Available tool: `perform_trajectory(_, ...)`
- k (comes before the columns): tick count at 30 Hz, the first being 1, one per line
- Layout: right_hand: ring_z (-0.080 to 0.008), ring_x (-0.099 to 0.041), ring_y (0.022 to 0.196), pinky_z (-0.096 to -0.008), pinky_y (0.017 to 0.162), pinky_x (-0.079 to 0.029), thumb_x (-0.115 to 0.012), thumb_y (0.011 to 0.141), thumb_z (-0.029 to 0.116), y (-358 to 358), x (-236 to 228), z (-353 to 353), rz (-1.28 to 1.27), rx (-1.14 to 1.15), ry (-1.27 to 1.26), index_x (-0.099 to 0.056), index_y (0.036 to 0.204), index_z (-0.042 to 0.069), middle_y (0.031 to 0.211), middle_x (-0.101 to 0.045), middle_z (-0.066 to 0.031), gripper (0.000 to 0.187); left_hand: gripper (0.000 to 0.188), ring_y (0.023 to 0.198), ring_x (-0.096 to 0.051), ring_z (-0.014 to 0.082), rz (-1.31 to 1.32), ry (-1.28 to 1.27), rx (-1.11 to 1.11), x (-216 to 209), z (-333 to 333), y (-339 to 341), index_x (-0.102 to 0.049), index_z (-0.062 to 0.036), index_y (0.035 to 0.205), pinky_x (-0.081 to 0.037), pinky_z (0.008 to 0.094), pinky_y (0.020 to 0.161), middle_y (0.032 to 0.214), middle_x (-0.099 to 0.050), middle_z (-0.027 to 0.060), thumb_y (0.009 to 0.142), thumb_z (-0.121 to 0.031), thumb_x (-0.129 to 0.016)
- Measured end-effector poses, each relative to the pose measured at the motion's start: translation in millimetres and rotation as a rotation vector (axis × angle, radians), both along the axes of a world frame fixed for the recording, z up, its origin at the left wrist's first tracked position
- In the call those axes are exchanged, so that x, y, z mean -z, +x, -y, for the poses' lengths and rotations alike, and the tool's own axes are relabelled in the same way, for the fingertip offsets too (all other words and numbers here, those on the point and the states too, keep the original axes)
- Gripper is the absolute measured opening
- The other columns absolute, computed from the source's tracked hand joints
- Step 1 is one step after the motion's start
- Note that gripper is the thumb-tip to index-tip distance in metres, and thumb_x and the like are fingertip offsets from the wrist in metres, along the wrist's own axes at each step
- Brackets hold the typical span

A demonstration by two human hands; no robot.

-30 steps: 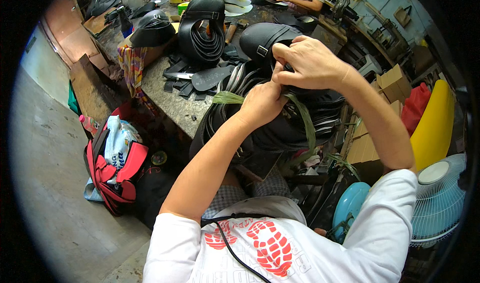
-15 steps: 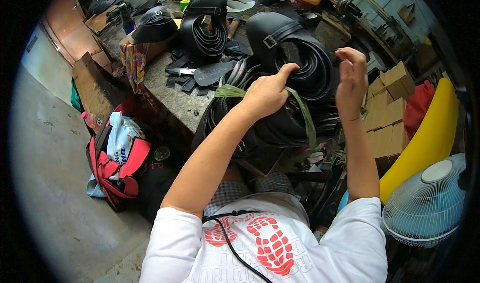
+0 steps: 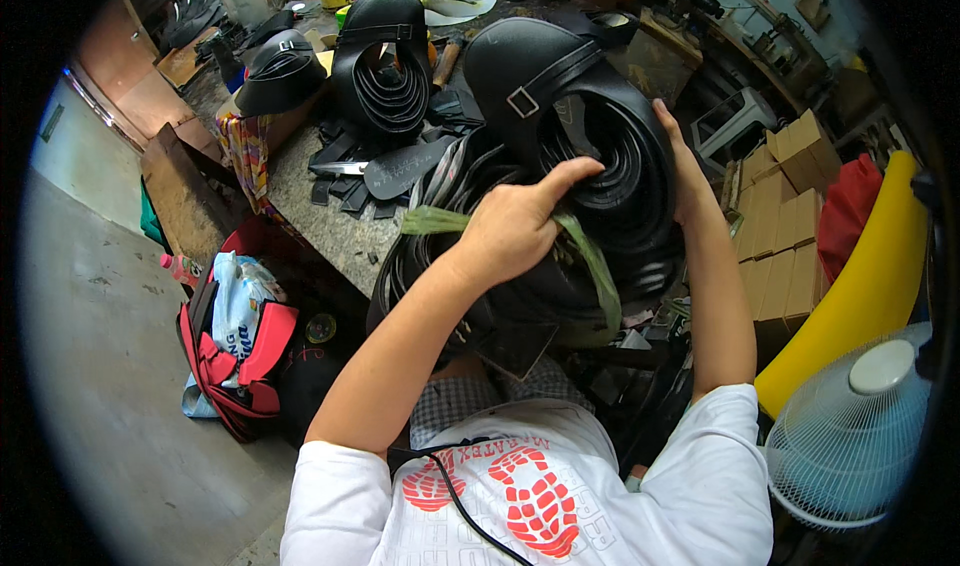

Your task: The person gathers black shoes from a workbench and stacks them into a bundle. They then use a green rubber band to tie the stack together, wrapping and tightening it around the shoes.

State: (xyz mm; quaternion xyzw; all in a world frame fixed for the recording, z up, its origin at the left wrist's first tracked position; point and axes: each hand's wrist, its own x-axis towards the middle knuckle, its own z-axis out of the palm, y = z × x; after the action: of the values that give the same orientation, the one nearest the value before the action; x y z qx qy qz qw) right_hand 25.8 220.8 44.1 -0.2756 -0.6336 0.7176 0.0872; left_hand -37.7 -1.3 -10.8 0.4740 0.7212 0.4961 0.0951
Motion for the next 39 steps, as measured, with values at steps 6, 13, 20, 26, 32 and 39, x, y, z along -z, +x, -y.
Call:
perform_trajectory(6,-0.0231,-0.064,0.115,-0.0399,0.099,-0.054,-0.051,0.101,0.052,6,-8,-2,-0.255,-0.127,-0.310,-0.047,0.141,0.002,0.135,-0.059,-0.0159,0.065,0.075,0.101,-0.067,0.0406,0.069,-0.061,0.015,-3,3,-1,-0.045,-0.0203,0.146,-0.055,0.0454,0.086,0.114,-0.068,0.0218,0.077,0.009,-0.052)
perform_trajectory(13,-0.0174,-0.057,0.120,-0.0335,0.104,-0.047,-0.061,0.101,0.029,25,14,21,-0.375,0.192,-0.301,-0.051,0.131,0.004,0.130,-0.057,-0.0100,0.040,0.071,0.093,-0.069,0.0405,0.111,-0.091,-0.030,-9,4,-2,-0.045,-0.0175,0.144,-0.055,0.0449,0.081,0.109,-0.070,0.0206,0.078,0.008,-0.051)
perform_trajectory(20,-0.0200,-0.053,0.128,-0.0325,0.107,-0.043,-0.058,0.101,0.033,46,-2,21,-0.078,0.097,-0.117,-0.041,0.142,0.001,0.138,-0.053,-0.0119,0.055,0.067,0.108,-0.067,0.0370,0.242,-0.007,-0.060,-11,2,-1,-0.047,-0.0165,0.142,-0.053,0.0408,0.092,0.123,-0.067,0.0184,0.080,0.009,-0.047)
perform_trajectory(26,-0.0235,-0.052,0.130,-0.0347,0.108,-0.042,-0.071,0.090,0.033,22,-7,9,-0.165,-0.168,-0.239,-0.032,0.152,0.000,0.141,-0.052,-0.0143,0.081,0.072,0.109,-0.065,0.0382,0.318,0.029,-0.057,-9,-2,-5,-0.045,-0.0219,0.145,-0.053,0.0446,0.097,0.125,-0.067,0.0144,0.078,0.006,-0.047)
perform_trajectory(32,-0.0246,-0.065,0.111,-0.0407,0.101,-0.053,-0.071,0.092,0.046,-4,19,12,-0.185,0.084,-0.682,-0.056,0.133,0.003,0.125,-0.065,-0.0119,0.061,0.061,0.125,-0.061,0.0284,0.378,-0.010,-0.082,-6,-3,-7,-0.047,-0.0089,0.143,-0.046,0.0356,0.106,0.134,-0.062,0.0158,0.085,0.009,-0.047)
perform_trajectory(39,-0.0246,-0.059,0.122,-0.0394,0.106,-0.048,-0.067,0.090,0.056,-6,7,-7,-0.058,-0.191,-0.488,-0.048,0.139,0.001,0.132,-0.061,-0.0122,0.077,0.062,0.120,-0.062,0.0344,0.409,0.058,-0.040,-6,-3,-9,-0.049,-0.0159,0.142,-0.049,0.0397,0.104,0.129,-0.065,0.0153,0.083,0.004,-0.047)
